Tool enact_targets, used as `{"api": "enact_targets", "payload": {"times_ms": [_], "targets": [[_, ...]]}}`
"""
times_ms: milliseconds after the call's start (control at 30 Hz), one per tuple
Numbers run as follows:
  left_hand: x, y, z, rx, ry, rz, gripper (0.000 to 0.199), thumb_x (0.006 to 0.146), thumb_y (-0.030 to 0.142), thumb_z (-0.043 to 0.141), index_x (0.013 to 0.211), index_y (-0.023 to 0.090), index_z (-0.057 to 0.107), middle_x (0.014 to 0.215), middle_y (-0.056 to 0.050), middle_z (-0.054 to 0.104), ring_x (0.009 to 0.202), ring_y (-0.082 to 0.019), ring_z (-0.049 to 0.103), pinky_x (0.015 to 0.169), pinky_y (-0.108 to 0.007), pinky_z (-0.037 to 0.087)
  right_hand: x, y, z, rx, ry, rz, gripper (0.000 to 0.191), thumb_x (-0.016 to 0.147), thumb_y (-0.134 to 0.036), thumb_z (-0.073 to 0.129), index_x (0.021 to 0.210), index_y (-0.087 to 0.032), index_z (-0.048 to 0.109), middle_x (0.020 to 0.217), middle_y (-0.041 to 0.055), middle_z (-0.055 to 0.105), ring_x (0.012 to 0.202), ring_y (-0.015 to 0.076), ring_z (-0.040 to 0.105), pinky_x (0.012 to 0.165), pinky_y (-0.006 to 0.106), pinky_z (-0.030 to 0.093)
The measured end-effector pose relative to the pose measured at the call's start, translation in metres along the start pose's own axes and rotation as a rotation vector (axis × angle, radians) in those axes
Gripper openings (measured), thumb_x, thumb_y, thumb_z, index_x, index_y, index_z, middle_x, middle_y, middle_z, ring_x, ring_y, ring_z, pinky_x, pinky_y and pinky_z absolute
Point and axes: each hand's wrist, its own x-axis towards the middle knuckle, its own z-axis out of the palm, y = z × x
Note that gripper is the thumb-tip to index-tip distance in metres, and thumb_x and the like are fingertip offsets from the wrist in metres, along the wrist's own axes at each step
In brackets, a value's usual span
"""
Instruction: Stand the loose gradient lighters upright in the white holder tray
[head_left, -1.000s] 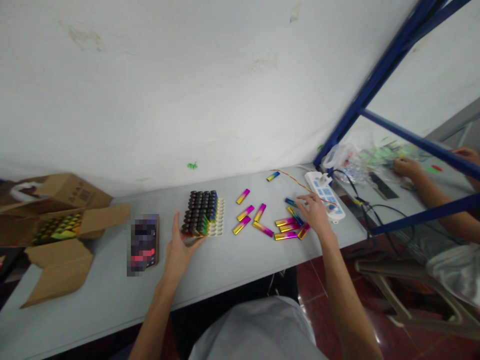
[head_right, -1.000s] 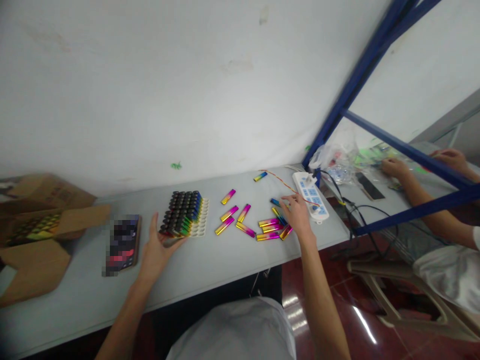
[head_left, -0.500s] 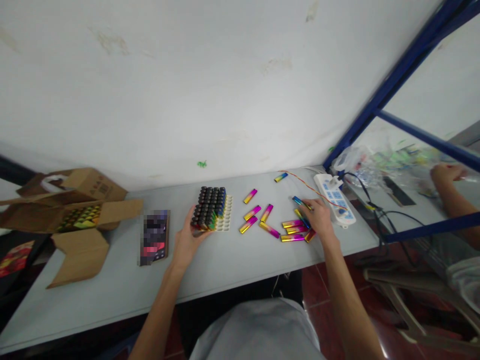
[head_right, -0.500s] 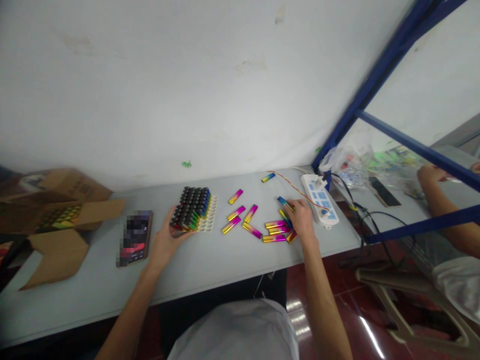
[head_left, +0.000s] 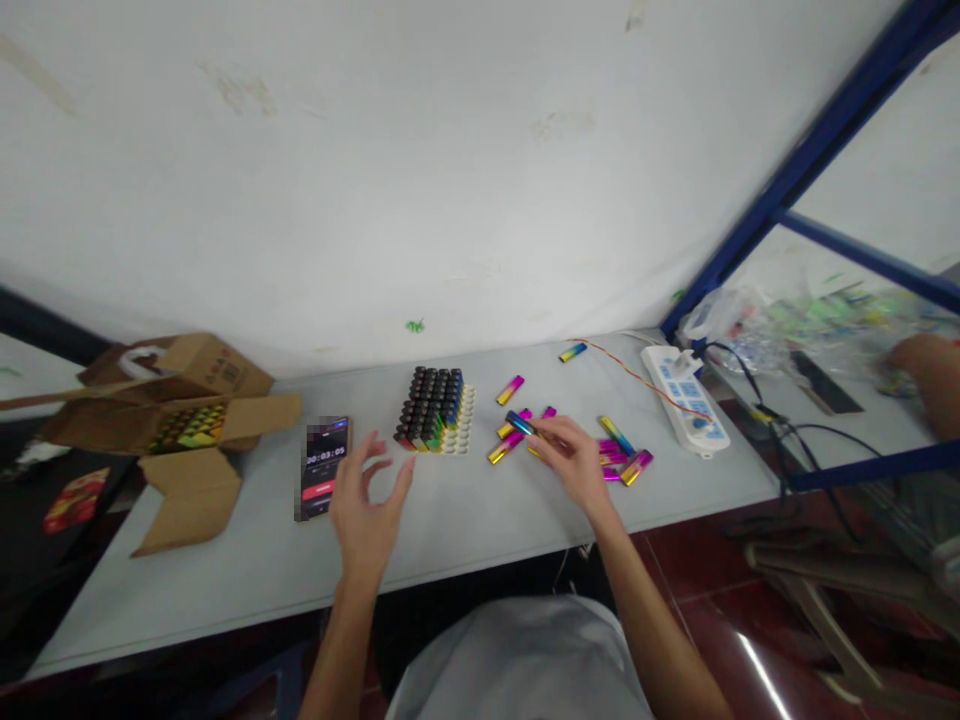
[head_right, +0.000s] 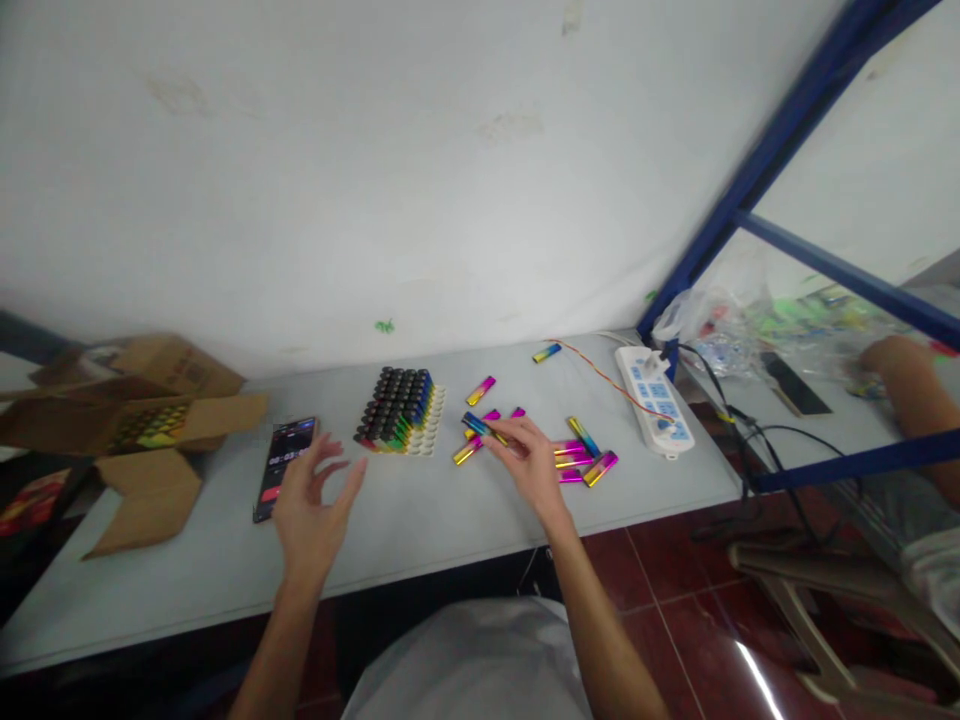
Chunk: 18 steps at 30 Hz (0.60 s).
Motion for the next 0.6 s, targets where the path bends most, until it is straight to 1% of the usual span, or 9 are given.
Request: {"api": "enact_targets", "payload": {"times_ms": [33,67,100,200,267,400,467,533,600], "targets": [[-0.003,0.011,0.001,-0.028,-0.018,-0.005,0.046,0.089,0.044,0.073,0.129,0.023,0.069,0.119,-0.009,0.069,0.100,-0.021,0.069,0.092,-0.039,0.061,-0.002,-0.004,0.012,0.066,-0.016,0.018,0.028,0.088,-0.044,0.078,0.109,-0.025,0.080,0.104,0.0080,0.075,0.093,0.0218,0.070,0.078,0.034,0.060],[-0.005,0.022,0.004,-0.064,-0.094,-0.017,0.034,0.091,0.044,0.071,0.118,0.022,0.075,0.110,-0.007,0.070,0.094,-0.019,0.069,0.089,-0.037,0.061,-0.003,-0.009,0.023,0.136,-0.030,0.044,0.027,0.087,-0.043,0.080,0.106,-0.024,0.079,0.103,0.0072,0.075,0.092,0.0214,0.071,0.079,0.034,0.060],[-0.005,0.031,0.008,-0.115,-0.161,-0.046,0.030,0.091,0.043,0.071,0.112,0.022,0.078,0.104,-0.007,0.071,0.092,-0.019,0.068,0.086,-0.034,0.060,-0.005,-0.012,0.034,0.204,-0.044,0.069,0.027,0.085,-0.043,0.082,0.103,-0.023,0.078,0.101,0.0061,0.076,0.090,0.0209,0.072,0.079,0.033,0.061],[0.000,0.047,0.024,-0.257,-0.252,-0.138,0.035,0.088,0.046,0.074,0.112,0.022,0.079,0.101,-0.007,0.071,0.091,-0.019,0.068,0.075,-0.029,0.058,-0.008,-0.023,0.057,0.317,-0.069,0.099,0.029,0.080,-0.043,0.085,0.097,-0.022,0.073,0.095,0.0036,0.076,0.086,0.0193,0.072,0.079,0.032,0.061],[0.003,0.052,0.032,-0.310,-0.283,-0.170,0.037,0.085,0.048,0.076,0.110,0.021,0.080,0.104,-0.009,0.072,0.094,-0.020,0.069,0.075,-0.029,0.057,-0.010,-0.028,0.065,0.294,-0.082,0.079,0.028,0.082,-0.041,0.084,0.098,-0.022,0.073,0.096,0.0039,0.075,0.086,0.0187,0.071,0.078,0.031,0.061],[0.003,0.054,0.039,-0.394,-0.303,-0.216,0.031,0.091,0.049,0.070,0.092,0.019,0.079,0.103,-0.009,0.074,0.101,-0.022,0.069,0.089,-0.034,0.056,-0.012,-0.034,0.069,0.254,-0.108,0.049,0.023,0.087,-0.039,0.080,0.101,-0.023,0.073,0.100,0.0053,0.074,0.090,0.0192,0.071,0.079,0.030,0.060],[0.001,0.055,0.041,-0.441,-0.267,-0.242,0.033,0.094,0.050,0.066,0.094,0.019,0.076,0.105,-0.009,0.074,0.102,-0.022,0.069,0.093,-0.034,0.055,-0.012,-0.033,0.067,0.278,-0.114,0.057,0.023,0.089,-0.040,0.078,0.103,-0.023,0.073,0.104,0.0058,0.075,0.097,0.0203,0.072,0.084,0.031,0.061],[0.000,0.054,0.042,-0.497,-0.214,-0.273,0.037,0.097,0.053,0.061,0.099,0.018,0.072,0.104,-0.009,0.073,0.098,-0.020,0.068,0.091,-0.033,0.055,-0.013,-0.030,0.063,0.270,-0.094,0.079,0.024,0.091,-0.042,0.076,0.104,-0.022,0.073,0.105,0.0060,0.075,0.098,0.0205,0.072,0.086,0.032,0.060],[0.000,0.053,0.044,-0.583,-0.195,-0.320,0.038,0.099,0.056,0.056,0.100,0.019,0.066,0.094,-0.006,0.071,0.085,-0.016,0.067,0.083,-0.031,0.055,-0.013,-0.024,0.058,0.211,-0.054,0.110,0.025,0.093,-0.045,0.073,0.101,-0.021,0.073,0.090,0.0036,0.074,0.082,0.0177,0.071,0.077,0.029,0.058]]}}
